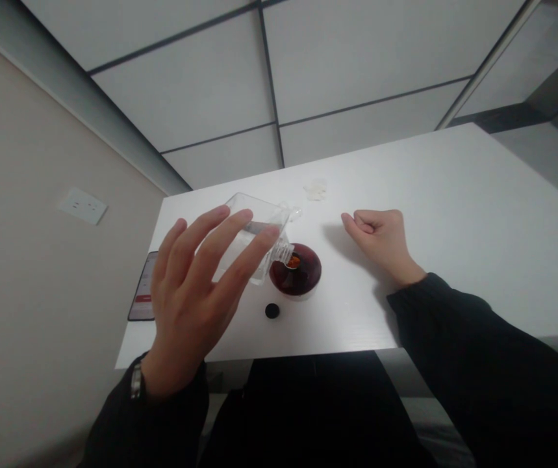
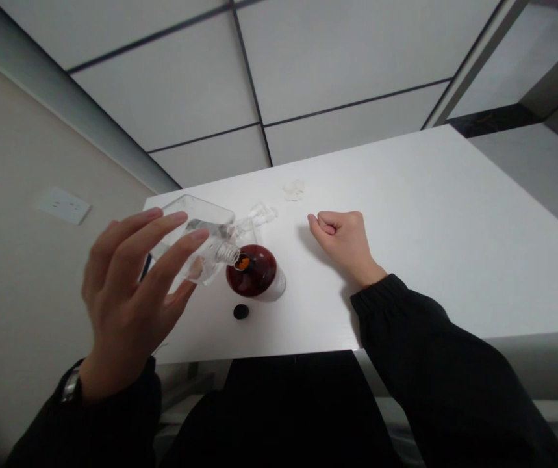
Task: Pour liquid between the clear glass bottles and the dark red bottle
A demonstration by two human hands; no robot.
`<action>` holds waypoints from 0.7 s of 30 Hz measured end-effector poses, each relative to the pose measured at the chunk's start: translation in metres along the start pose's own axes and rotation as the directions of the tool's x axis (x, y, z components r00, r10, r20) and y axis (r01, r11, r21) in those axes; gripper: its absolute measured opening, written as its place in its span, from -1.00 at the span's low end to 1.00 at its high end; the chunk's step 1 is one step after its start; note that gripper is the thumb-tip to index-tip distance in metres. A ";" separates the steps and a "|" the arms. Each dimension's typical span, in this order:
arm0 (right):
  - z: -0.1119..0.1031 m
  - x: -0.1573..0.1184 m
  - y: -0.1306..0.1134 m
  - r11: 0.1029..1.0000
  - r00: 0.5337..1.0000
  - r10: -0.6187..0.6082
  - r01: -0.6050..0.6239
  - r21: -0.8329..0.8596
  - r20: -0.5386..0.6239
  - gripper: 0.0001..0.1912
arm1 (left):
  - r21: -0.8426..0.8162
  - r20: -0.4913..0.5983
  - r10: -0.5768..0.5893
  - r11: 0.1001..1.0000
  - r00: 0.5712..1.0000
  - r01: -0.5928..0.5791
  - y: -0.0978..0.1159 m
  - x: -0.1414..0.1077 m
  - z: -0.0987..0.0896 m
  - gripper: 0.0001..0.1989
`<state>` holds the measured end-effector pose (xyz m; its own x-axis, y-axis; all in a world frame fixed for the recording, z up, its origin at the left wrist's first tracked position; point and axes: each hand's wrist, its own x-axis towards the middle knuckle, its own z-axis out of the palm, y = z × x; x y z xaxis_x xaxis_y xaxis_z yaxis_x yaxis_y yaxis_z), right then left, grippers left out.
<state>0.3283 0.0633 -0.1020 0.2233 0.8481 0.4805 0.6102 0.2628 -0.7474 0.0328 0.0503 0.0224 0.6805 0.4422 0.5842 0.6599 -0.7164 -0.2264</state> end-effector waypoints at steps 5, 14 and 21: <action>0.001 0.000 0.002 1.000 1.000 0.005 -0.005 -0.004 0.003 -0.44 | -0.053 -0.016 -0.024 0.998 1.000 0.023 -0.002 -0.002 0.003 -0.31; 0.000 0.000 0.001 1.000 1.000 -0.013 0.013 0.002 -0.008 -0.46 | -0.061 -0.058 -0.027 0.998 0.998 0.024 -0.001 -0.002 0.005 -0.28; 0.000 0.001 0.002 0.999 0.999 -0.032 0.031 -0.008 -0.010 -0.46 | -0.033 -0.073 0.001 0.999 0.997 -0.003 -0.002 -0.001 0.005 -0.34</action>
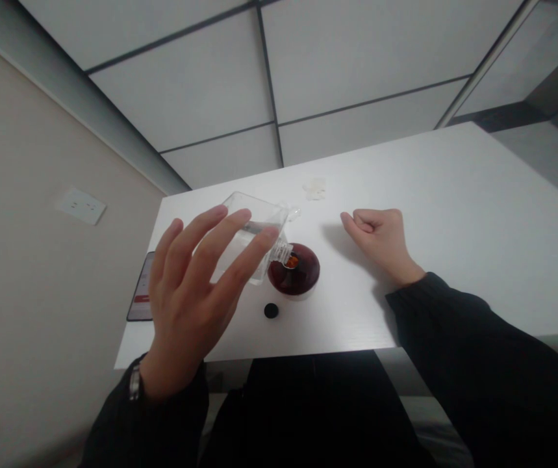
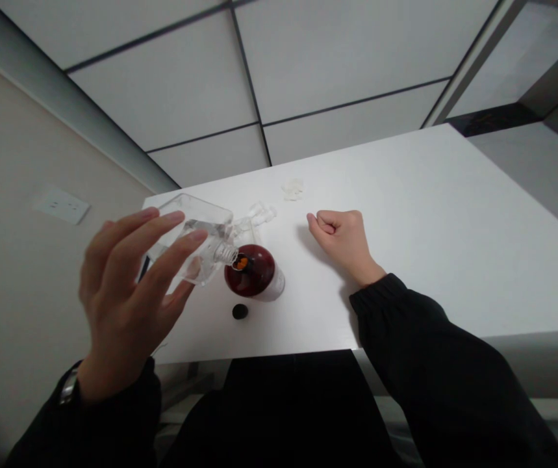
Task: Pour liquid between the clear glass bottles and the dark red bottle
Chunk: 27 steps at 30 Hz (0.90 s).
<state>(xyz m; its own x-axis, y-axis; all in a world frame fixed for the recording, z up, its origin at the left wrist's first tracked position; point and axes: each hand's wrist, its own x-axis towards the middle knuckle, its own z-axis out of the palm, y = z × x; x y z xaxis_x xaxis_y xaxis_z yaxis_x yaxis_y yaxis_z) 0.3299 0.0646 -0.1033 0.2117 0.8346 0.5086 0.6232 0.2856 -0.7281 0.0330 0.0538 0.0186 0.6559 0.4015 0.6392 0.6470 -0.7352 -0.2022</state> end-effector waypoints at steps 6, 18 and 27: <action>0.001 0.000 0.000 1.000 1.000 0.013 -0.013 0.008 -0.007 -0.46 | 0.028 -0.053 0.042 0.999 0.998 -0.041 -0.001 0.001 0.003 -0.42; 0.001 0.000 0.001 1.000 1.000 -0.001 0.001 -0.008 -0.010 -0.46 | 0.022 -0.040 0.007 1.000 0.999 -0.007 0.002 0.000 0.002 -0.41; 0.000 -0.001 -0.001 0.999 0.999 0.041 -0.041 -0.017 0.015 -0.42 | 0.010 -0.025 -0.010 1.000 1.000 0.011 0.003 -0.001 0.001 -0.37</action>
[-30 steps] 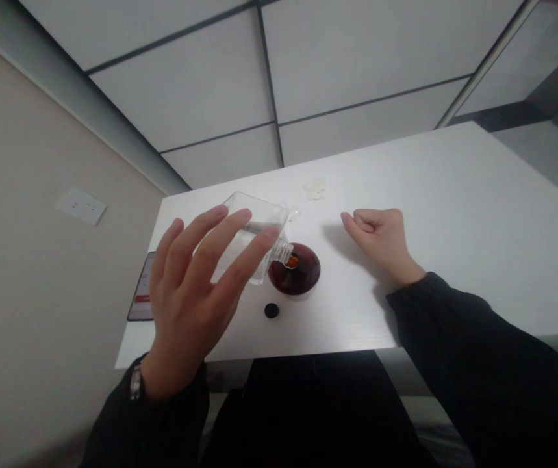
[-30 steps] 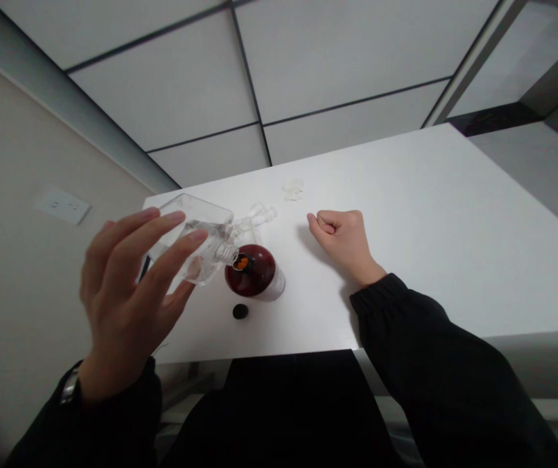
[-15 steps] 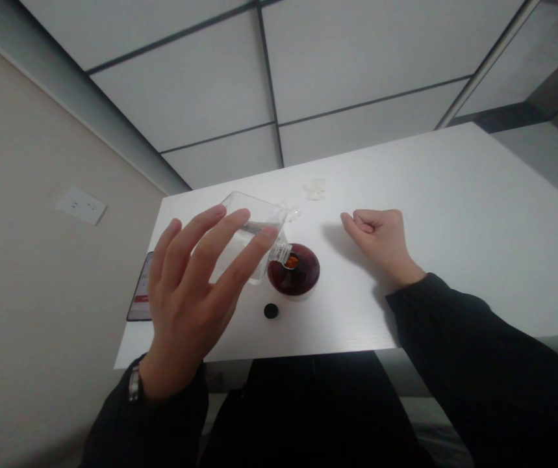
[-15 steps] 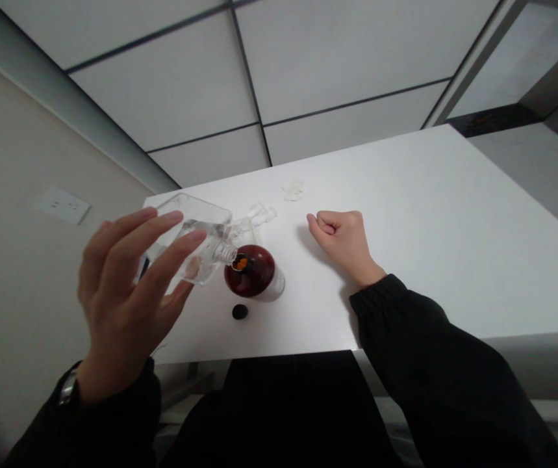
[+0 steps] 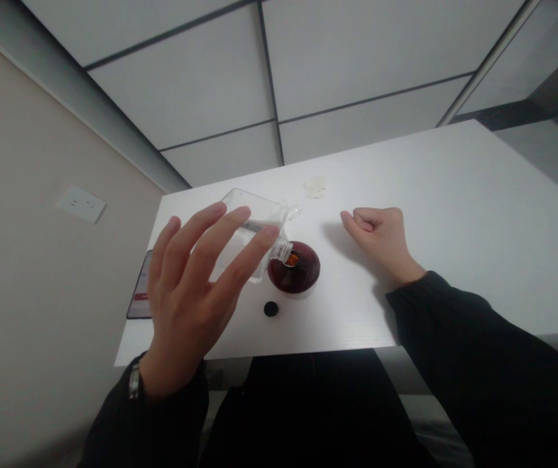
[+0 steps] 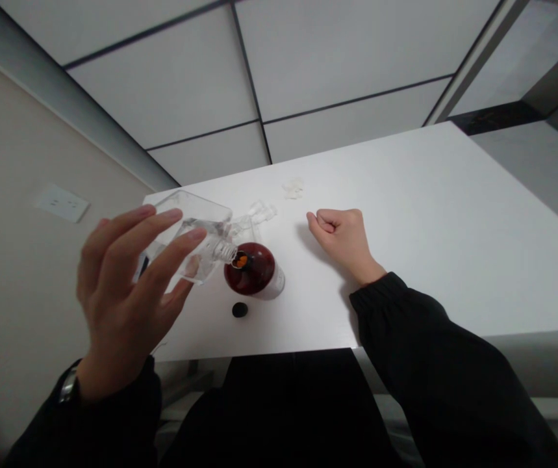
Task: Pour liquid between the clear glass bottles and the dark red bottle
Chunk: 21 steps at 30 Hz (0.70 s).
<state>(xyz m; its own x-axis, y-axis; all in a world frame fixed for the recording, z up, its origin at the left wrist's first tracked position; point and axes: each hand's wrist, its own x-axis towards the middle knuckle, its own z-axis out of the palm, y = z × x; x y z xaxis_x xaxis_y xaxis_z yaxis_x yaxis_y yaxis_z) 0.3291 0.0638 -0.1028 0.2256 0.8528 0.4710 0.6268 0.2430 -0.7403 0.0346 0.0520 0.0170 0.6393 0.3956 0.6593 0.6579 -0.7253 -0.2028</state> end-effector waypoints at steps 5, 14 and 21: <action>0.000 0.000 0.000 1.000 1.000 -0.018 0.018 0.007 -0.002 -0.40 | -0.004 -0.025 0.010 1.000 1.000 -0.010 -0.001 0.001 0.001 -0.41; 0.000 0.001 0.001 1.000 1.000 -0.027 0.027 0.003 -0.006 -0.39 | 0.004 0.005 0.015 1.000 1.000 -0.015 -0.001 0.001 0.000 -0.37; 0.000 0.001 0.002 1.000 1.000 -0.006 0.005 0.017 0.000 -0.39 | 0.042 -0.017 0.056 0.998 0.998 -0.056 0.000 0.005 0.000 -0.44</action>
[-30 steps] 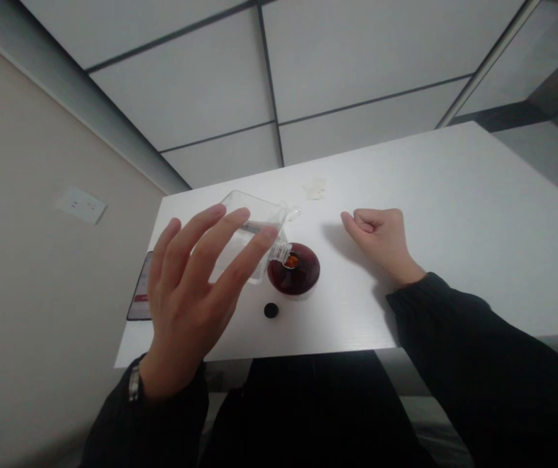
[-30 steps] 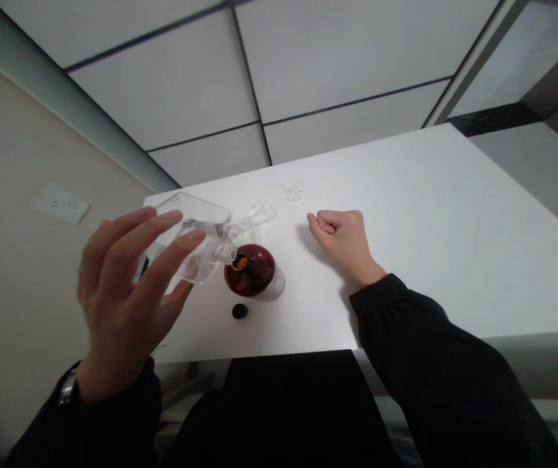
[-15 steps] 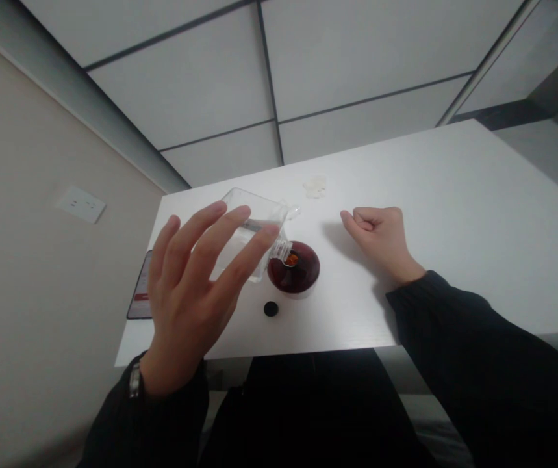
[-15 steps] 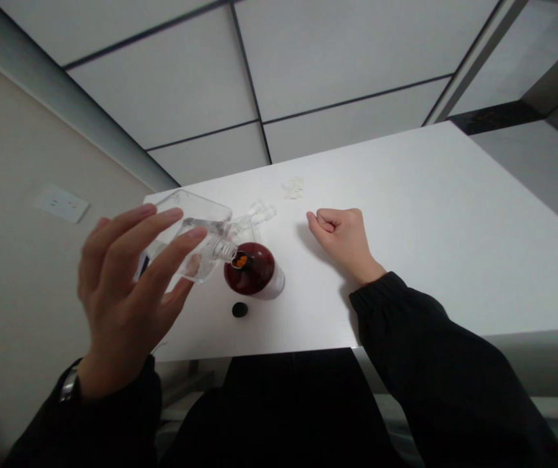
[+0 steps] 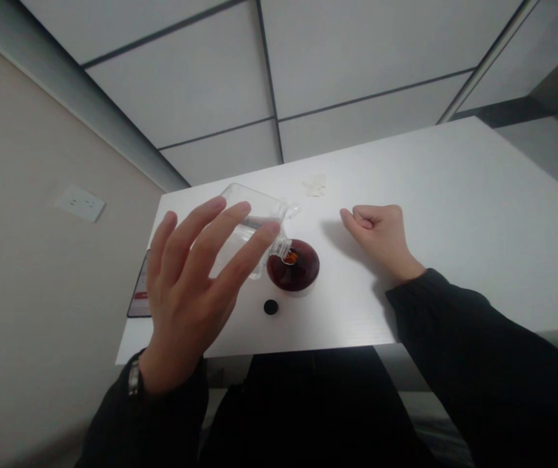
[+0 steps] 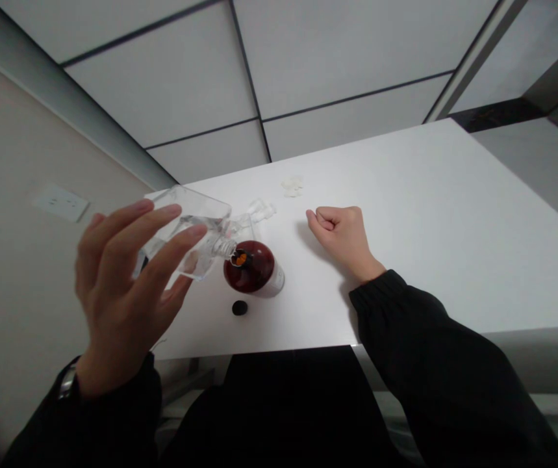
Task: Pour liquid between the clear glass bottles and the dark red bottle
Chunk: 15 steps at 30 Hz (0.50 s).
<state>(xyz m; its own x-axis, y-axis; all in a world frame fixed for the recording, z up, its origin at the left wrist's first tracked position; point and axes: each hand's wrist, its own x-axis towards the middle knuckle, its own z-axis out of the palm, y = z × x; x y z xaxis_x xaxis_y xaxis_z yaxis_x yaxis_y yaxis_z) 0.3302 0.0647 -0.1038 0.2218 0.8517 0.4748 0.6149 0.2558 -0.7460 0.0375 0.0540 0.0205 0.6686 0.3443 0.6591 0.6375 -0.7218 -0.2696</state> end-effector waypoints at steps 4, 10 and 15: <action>0.000 0.000 0.000 1.000 1.000 0.009 -0.009 -0.007 0.005 -0.37 | 0.016 -0.007 0.001 1.000 1.000 -0.001 0.000 0.000 0.001 -0.46; -0.001 0.000 -0.001 1.000 1.000 -0.004 0.004 -0.018 0.007 -0.36 | -0.066 0.084 -0.091 0.993 0.992 0.096 0.002 -0.003 -0.002 -0.33; -0.001 0.000 0.000 1.000 1.000 -0.012 0.012 -0.015 0.005 -0.35 | -0.096 0.050 -0.091 0.991 0.995 0.095 0.001 -0.006 0.000 -0.33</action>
<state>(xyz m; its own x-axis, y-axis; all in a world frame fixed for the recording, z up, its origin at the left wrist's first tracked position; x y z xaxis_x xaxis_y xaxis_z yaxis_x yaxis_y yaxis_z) 0.3310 0.0648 -0.1036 0.2107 0.8510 0.4811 0.6284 0.2590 -0.7335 0.0345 0.0511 0.0165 0.6261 0.4379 0.6452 0.6585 -0.7400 -0.1367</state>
